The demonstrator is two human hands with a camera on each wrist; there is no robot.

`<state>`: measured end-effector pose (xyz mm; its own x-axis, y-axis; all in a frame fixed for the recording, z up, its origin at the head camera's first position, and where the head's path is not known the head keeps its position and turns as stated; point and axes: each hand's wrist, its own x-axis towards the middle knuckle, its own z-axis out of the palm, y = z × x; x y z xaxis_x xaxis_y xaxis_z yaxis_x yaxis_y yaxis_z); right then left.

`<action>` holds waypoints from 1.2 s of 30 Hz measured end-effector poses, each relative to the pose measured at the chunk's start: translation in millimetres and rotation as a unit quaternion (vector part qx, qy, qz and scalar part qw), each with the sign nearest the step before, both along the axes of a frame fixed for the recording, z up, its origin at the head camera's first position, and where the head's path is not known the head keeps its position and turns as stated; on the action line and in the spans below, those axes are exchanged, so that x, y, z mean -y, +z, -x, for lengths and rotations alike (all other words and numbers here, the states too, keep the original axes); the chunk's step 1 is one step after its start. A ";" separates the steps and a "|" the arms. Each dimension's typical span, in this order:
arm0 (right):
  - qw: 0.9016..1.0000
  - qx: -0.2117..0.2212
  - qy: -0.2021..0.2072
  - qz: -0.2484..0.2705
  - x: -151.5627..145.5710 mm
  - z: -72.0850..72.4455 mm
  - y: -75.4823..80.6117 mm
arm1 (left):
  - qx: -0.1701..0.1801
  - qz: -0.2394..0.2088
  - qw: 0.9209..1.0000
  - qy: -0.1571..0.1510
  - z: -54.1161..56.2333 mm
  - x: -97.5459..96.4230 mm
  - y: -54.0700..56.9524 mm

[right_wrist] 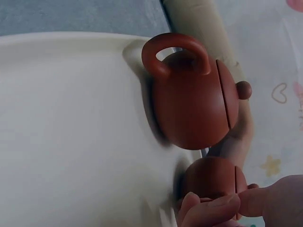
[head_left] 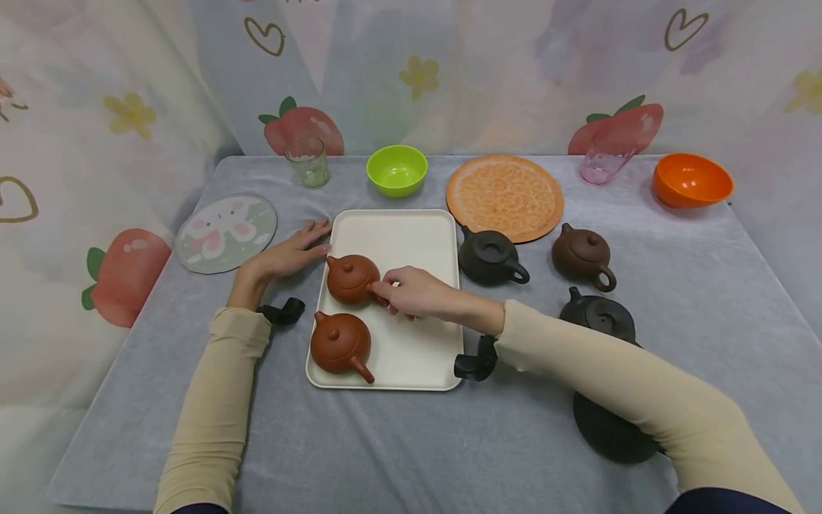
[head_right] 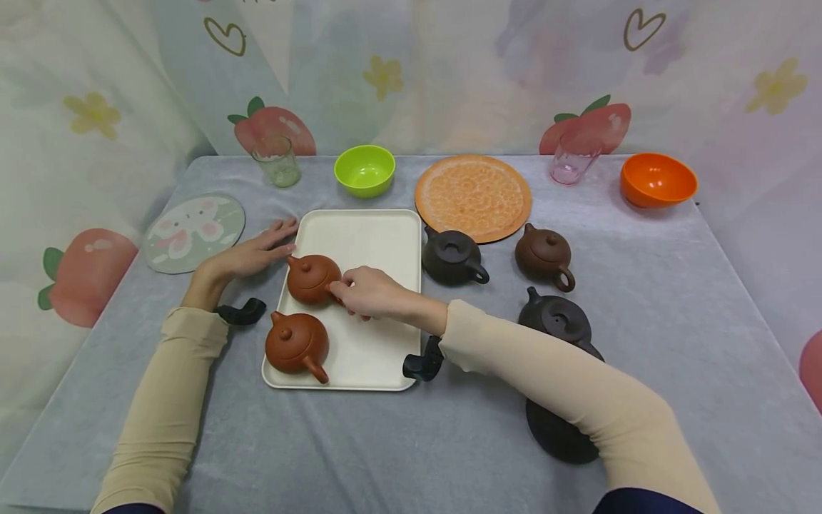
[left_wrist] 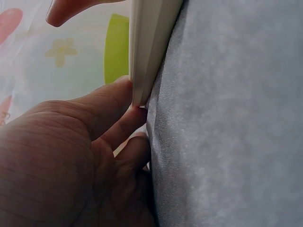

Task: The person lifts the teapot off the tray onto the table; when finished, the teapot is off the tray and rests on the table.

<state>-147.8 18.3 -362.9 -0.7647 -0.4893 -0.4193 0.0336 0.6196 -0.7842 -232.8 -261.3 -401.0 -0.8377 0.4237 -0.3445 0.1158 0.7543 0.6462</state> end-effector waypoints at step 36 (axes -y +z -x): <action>0.995 0.068 -0.026 0.073 10.2 -2.4 -9.8 | 0.002 -0.003 1.000 0.008 -0.7 -1.5 1.2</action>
